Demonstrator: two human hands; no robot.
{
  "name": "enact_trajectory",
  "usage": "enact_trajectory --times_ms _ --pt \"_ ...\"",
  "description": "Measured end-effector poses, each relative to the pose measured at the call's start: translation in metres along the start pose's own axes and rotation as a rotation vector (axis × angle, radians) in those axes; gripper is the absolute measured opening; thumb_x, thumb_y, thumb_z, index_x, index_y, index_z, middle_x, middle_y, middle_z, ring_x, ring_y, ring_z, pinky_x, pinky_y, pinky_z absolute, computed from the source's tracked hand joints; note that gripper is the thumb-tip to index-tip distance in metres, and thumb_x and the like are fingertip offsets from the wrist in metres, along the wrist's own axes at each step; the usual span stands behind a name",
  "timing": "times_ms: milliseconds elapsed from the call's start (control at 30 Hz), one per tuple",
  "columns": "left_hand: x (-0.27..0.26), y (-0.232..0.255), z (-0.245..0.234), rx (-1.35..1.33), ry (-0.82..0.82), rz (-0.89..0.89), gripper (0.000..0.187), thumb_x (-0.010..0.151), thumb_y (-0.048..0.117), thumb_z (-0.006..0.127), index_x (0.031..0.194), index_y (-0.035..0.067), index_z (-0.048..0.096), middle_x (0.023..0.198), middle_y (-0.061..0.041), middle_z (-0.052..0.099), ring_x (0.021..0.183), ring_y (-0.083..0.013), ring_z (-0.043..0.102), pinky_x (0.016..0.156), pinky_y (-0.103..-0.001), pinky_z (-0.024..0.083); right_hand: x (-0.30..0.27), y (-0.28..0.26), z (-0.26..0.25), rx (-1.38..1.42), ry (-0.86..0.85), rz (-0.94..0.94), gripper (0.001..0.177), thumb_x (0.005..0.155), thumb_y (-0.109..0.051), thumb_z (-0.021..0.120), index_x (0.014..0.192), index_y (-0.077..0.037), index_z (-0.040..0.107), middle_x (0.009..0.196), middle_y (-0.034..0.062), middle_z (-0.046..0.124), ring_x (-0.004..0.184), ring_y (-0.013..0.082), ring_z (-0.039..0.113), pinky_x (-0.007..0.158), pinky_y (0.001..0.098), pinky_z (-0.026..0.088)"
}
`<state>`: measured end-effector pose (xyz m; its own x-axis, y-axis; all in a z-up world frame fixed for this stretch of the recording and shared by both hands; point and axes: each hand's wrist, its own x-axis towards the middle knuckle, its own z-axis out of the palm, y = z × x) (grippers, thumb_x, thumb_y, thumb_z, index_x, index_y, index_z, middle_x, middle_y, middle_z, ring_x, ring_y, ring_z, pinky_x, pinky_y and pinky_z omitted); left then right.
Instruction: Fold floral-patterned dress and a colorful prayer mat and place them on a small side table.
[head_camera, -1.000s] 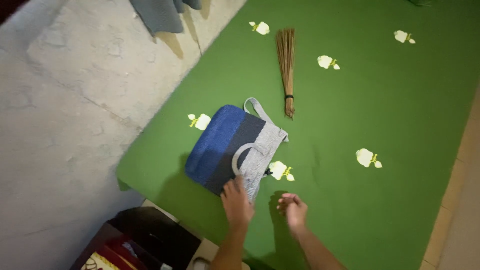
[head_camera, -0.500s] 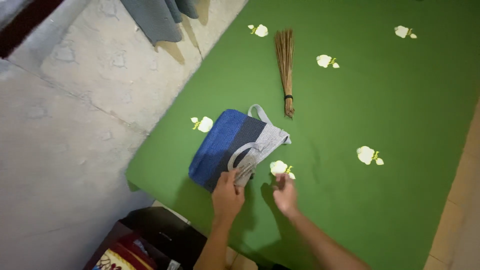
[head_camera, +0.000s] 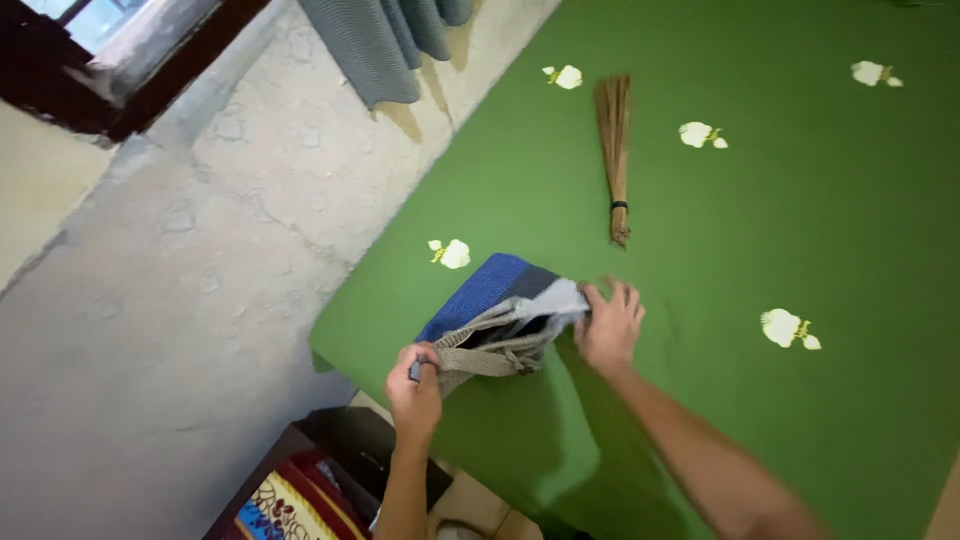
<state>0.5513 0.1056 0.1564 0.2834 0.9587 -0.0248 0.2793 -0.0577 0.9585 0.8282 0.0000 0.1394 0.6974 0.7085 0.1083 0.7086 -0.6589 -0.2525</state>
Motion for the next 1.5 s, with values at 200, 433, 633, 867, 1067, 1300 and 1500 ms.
enact_trajectory --times_ms 200,433,633,867,1067,1300,1500 --pt "-0.005 0.031 -0.021 0.132 0.072 0.156 0.015 0.088 -0.010 0.051 0.080 0.000 0.060 0.093 -0.006 0.065 0.081 -0.0146 0.061 0.074 -0.027 0.048 0.034 0.032 0.024 0.312 -0.202 -0.228 0.023 0.082 -0.007 0.073 0.103 -0.016 0.076 0.106 0.0026 0.074 0.090 0.0189 0.063 0.076 0.0342 0.058" --pt "0.001 0.015 -0.024 0.020 0.155 0.000 0.014 0.094 -0.002 0.051 0.084 0.000 0.060 0.083 -0.009 0.060 0.073 -0.0177 0.052 0.069 -0.030 0.042 0.058 0.012 -0.049 0.591 -0.436 -0.014 0.010 0.092 -0.021 0.073 0.095 -0.012 0.077 0.066 0.0059 0.071 0.048 0.0148 0.052 0.044 0.0361 0.042" --pt "0.006 -0.059 -0.003 0.110 0.155 -0.035 0.011 0.101 0.010 0.054 0.098 0.004 0.062 0.081 -0.005 0.056 0.074 -0.0147 0.053 0.070 -0.028 0.046 0.059 -0.007 -0.022 0.604 -0.551 0.160 0.016 0.090 -0.025 0.074 0.095 -0.010 0.075 0.070 0.0090 0.073 0.047 0.0163 0.058 0.044 0.0380 0.048" --pt "0.005 -0.005 -0.017 0.164 0.020 -0.127 0.024 0.093 0.024 0.068 0.110 0.008 0.062 0.096 -0.007 0.062 0.083 -0.0197 0.062 0.072 -0.035 0.050 0.053 -0.022 0.013 0.674 -0.154 0.046 0.042 0.076 -0.029 0.089 0.103 0.000 0.074 0.092 0.0147 0.078 0.074 0.0216 0.073 0.073 0.0349 0.058" --pt "-0.005 -0.006 -0.029 0.314 0.039 0.180 0.027 0.084 0.011 0.074 0.106 0.006 0.059 0.097 -0.010 0.062 0.083 -0.0195 0.065 0.074 -0.034 0.053 0.030 0.015 0.077 0.428 -0.592 0.269 0.027 0.099 -0.030 0.064 0.115 -0.010 0.071 0.100 0.0109 0.076 0.080 0.0227 0.074 0.070 0.0366 0.061" --pt "-0.013 -0.054 -0.032 0.195 0.091 -0.290 0.027 0.091 0.006 0.065 0.117 0.010 0.060 0.082 -0.008 0.059 0.067 -0.0158 0.054 0.060 -0.032 0.044 -0.013 0.009 0.069 0.467 -0.735 0.091 0.088 0.074 -0.024 0.091 0.143 -0.010 0.038 0.128 0.0202 0.052 0.111 0.0326 0.054 0.096 0.0464 0.050" --pt "-0.016 -0.091 -0.041 0.032 0.145 -0.387 0.038 0.092 0.007 0.065 0.129 0.014 0.059 0.089 -0.005 0.060 0.073 -0.0133 0.055 0.064 -0.029 0.045 -0.008 -0.016 0.054 0.112 -0.680 0.026 0.099 0.064 -0.024 0.096 0.145 -0.025 0.040 0.133 0.0176 0.043 0.129 0.0358 0.042 0.108 0.0476 0.047"
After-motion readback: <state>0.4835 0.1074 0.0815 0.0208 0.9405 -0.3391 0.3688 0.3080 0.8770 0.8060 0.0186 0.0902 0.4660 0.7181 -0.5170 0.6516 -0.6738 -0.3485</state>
